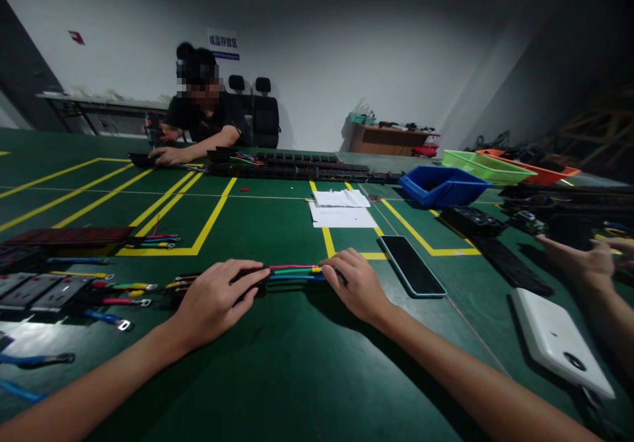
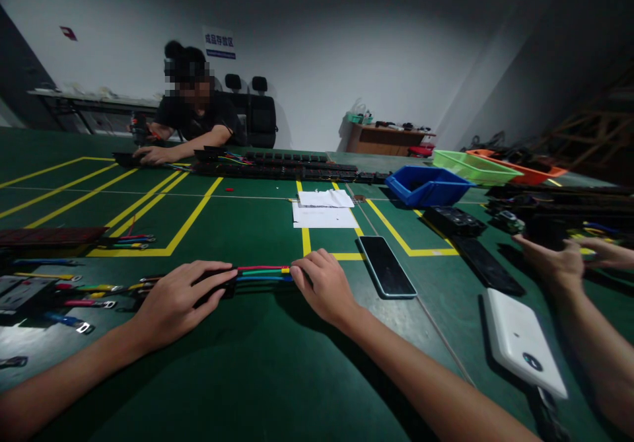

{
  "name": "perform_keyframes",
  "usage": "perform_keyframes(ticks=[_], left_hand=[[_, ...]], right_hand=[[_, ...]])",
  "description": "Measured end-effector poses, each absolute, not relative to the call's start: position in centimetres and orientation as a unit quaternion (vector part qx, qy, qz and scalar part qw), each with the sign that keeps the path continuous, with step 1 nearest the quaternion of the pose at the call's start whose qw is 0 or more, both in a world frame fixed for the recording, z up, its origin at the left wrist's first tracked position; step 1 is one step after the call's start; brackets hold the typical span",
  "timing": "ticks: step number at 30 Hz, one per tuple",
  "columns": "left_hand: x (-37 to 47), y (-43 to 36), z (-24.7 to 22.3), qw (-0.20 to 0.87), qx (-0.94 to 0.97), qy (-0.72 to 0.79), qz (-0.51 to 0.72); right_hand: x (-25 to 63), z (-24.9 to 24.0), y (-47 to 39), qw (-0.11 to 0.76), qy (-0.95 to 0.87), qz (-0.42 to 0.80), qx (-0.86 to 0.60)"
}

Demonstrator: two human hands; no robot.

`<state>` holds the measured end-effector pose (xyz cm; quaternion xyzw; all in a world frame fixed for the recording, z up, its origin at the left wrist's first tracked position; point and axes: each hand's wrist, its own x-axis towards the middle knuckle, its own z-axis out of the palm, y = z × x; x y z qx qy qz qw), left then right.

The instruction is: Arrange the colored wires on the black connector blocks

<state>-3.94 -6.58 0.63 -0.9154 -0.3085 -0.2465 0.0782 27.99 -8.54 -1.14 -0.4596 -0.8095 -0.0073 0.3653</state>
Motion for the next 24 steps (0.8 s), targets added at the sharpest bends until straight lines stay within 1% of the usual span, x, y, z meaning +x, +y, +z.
perform_keyframes(ticks=[2,7,11,18,24], left_hand=[[-3.91,-6.59,0.69,0.080,-0.916,-0.308,-0.246],[-3.83,-6.56,0.84,0.084,-0.915,-0.302,-0.253],[-3.91,-6.49,0.78,0.086,-0.915,-0.302,-0.252],[-4.05,-6.44,0.60,0.087,-0.916,-0.304,-0.245],[-4.02,-6.46,0.65,0.087,-0.916,-0.306,-0.243]], right_hand=[[27.93,-1.21,-8.49,0.349,-0.815,-0.008,-0.461],[27.99,-1.30,-8.32,0.350,-0.782,-0.029,-0.515],[28.05,-1.50,-8.11,0.348,-0.801,-0.008,-0.488],[27.90,-1.39,-8.55,0.392,-0.806,-0.016,-0.444],[28.11,-1.48,-8.52,0.436,-0.773,-0.025,-0.461]])
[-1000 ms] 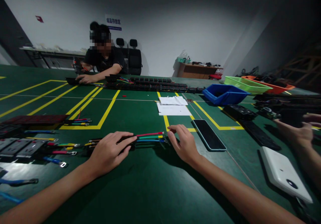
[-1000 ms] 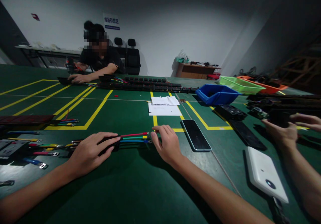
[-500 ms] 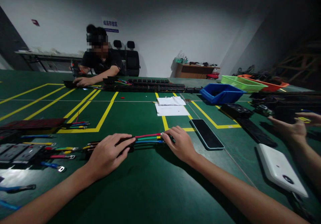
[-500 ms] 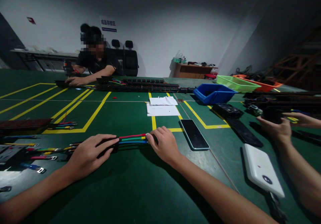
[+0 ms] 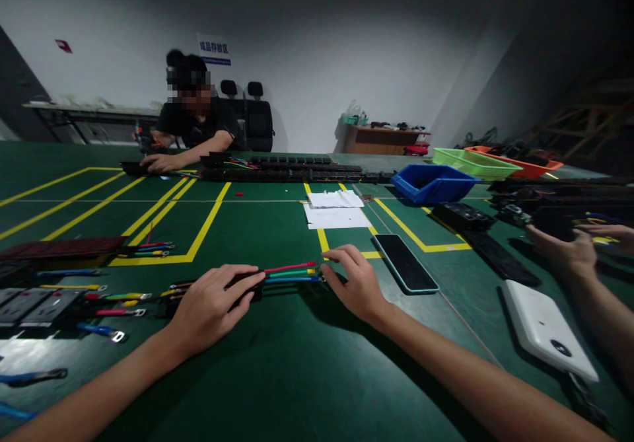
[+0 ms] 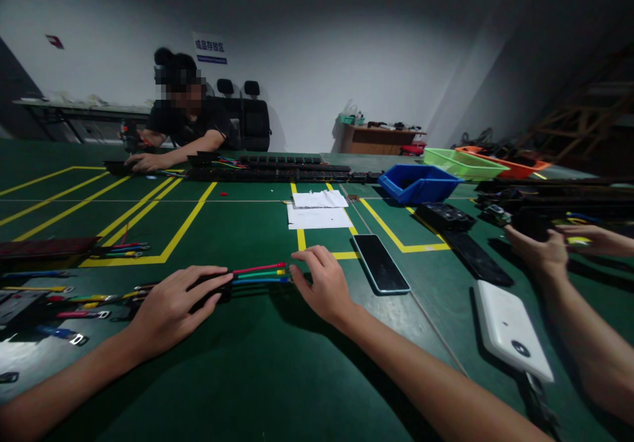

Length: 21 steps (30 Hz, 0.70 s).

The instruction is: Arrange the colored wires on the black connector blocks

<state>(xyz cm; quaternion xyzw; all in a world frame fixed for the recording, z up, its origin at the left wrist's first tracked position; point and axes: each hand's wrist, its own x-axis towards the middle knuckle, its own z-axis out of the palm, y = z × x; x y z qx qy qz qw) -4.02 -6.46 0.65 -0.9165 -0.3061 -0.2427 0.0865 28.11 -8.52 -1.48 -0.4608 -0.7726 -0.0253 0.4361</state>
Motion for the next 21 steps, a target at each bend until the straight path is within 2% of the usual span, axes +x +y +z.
perform_keyframes(ticks=[9,16,21], left_hand=[[-3.87,-6.52,0.82,0.097,-0.918,-0.300,-0.242],[-3.84,-6.54,0.75,0.095,-0.917,-0.301,-0.245],[-3.84,-6.34,0.57,0.093,-0.917,-0.301,-0.243]], right_hand=[[27.86,-0.89,-8.23,0.326,-0.819,0.051,-0.469],[27.80,-1.16,-8.16,0.331,-0.796,0.026,-0.506],[28.01,-1.64,-8.10,0.361,-0.801,0.019,-0.477]])
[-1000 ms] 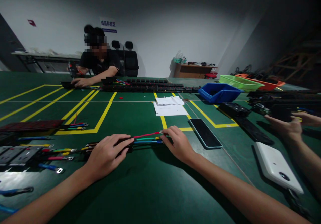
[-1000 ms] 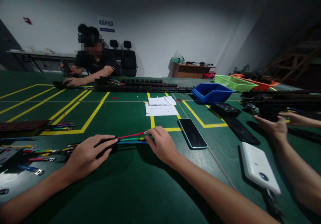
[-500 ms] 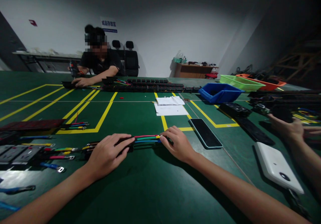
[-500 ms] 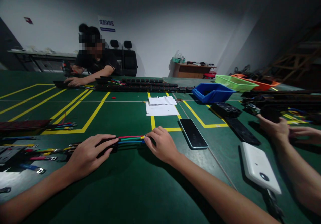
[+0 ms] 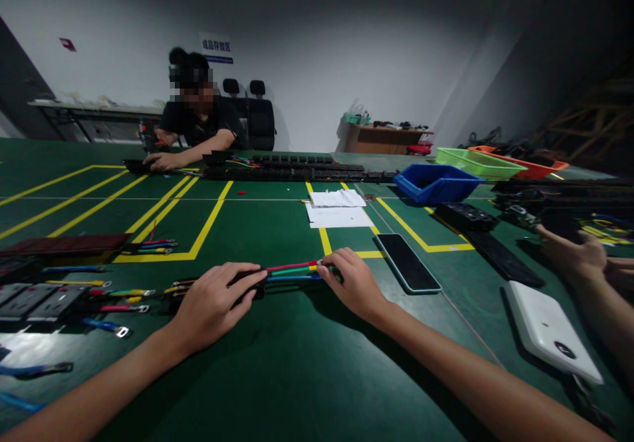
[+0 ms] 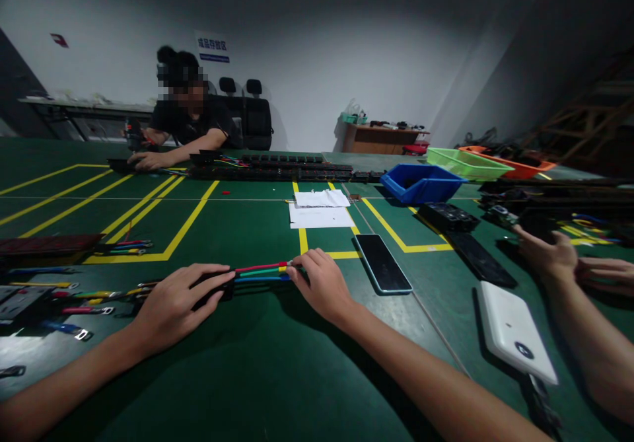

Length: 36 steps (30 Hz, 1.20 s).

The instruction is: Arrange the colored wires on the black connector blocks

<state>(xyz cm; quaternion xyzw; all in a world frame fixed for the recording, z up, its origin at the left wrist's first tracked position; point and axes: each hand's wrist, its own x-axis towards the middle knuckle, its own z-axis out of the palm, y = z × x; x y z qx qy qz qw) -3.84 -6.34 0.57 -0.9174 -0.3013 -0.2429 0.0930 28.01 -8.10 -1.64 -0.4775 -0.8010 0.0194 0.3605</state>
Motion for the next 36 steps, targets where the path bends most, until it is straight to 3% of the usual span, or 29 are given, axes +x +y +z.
perform_keyframes(ticks=[17,25,31,36], left_hand=[[-4.02,-6.50,0.53,0.089,-0.918,-0.302,-0.241],[-3.93,-6.43,0.61,0.089,-0.918,-0.304,-0.240],[-3.85,-6.55,0.74,0.089,-0.916,-0.305,-0.246],[-3.80,-6.60,0.90,0.093,-0.916,-0.304,-0.246]], right_hand=[[28.16,-1.75,-8.19,0.378,-0.798,0.066,-0.464],[27.98,-1.49,-8.47,0.400,-0.805,0.034,-0.436],[27.99,-1.12,-8.53,0.356,-0.830,0.017,-0.429],[28.01,-1.16,-8.66,0.389,-0.804,0.033,-0.449]])
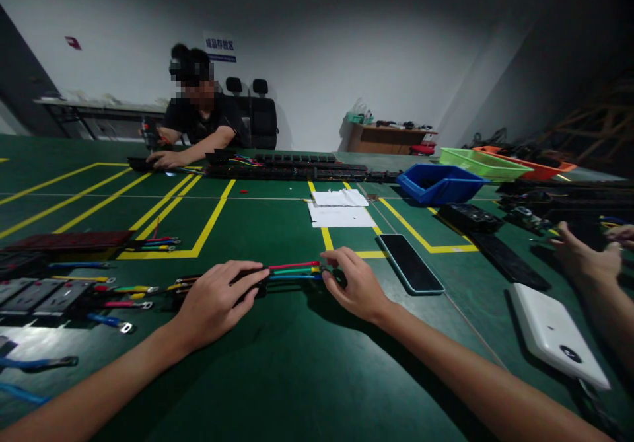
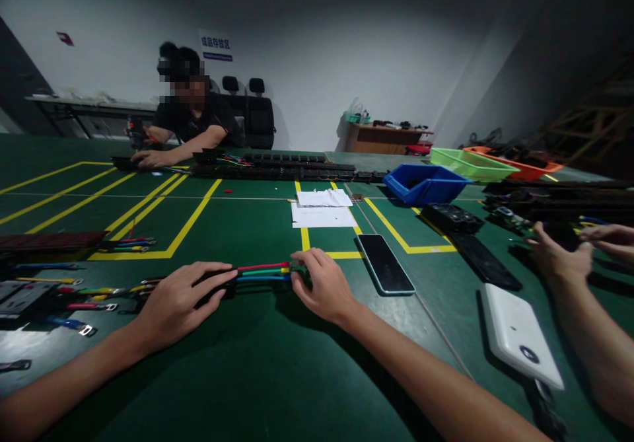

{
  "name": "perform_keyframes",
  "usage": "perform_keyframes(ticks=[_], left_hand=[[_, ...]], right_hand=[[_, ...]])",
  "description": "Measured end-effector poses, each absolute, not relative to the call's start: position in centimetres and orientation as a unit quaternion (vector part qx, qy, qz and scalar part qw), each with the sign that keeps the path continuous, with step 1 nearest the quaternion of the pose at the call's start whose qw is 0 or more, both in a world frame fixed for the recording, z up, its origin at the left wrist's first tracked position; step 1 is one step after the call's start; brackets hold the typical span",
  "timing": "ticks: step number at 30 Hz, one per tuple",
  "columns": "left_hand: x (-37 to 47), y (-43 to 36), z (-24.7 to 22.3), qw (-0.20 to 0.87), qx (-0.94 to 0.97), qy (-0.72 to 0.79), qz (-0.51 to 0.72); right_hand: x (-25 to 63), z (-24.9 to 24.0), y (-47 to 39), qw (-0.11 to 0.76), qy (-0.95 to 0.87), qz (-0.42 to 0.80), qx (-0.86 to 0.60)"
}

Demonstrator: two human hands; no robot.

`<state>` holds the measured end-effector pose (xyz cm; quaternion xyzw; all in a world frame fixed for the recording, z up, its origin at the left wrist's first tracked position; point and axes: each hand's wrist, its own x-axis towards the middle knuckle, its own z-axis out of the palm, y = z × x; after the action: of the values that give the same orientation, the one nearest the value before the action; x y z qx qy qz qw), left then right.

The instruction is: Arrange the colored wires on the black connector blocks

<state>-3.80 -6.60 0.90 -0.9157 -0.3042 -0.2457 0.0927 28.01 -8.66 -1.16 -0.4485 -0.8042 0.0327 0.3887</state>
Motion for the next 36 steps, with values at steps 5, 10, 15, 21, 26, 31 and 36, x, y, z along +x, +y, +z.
perform_keyframes(ticks=[5,10,15,21,26,31,36], left_hand=[[-3.8,-6.6,0.9,0.090,-0.916,-0.303,-0.245],[-3.8,-6.7,0.9,0.088,-0.917,-0.305,-0.242],[-3.9,-6.5,0.7,0.089,-0.916,-0.305,-0.243],[-3.8,-6.6,0.8,0.089,-0.916,-0.306,-0.242],[-3.8,-6.7,0.9,0.086,-0.916,-0.308,-0.243],[-3.9,-6.6,0.9,0.082,-0.915,-0.307,-0.248],[-3.9,-6.6,0.8,0.081,-0.916,-0.304,-0.248]], right_hand=[[28.1,-1.5,-8.5,0.420,-0.776,0.031,-0.469],[28.2,-1.8,-8.1,0.380,-0.800,0.037,-0.463],[28.1,-1.4,-8.1,0.334,-0.817,0.053,-0.467],[28.0,-1.4,-8.1,0.321,-0.817,0.057,-0.475],[28.2,-1.7,-7.7,0.357,-0.791,0.092,-0.489],[28.4,-1.5,-7.5,0.377,-0.782,0.151,-0.472],[28.4,-1.5,-7.6,0.379,-0.787,0.136,-0.467]])
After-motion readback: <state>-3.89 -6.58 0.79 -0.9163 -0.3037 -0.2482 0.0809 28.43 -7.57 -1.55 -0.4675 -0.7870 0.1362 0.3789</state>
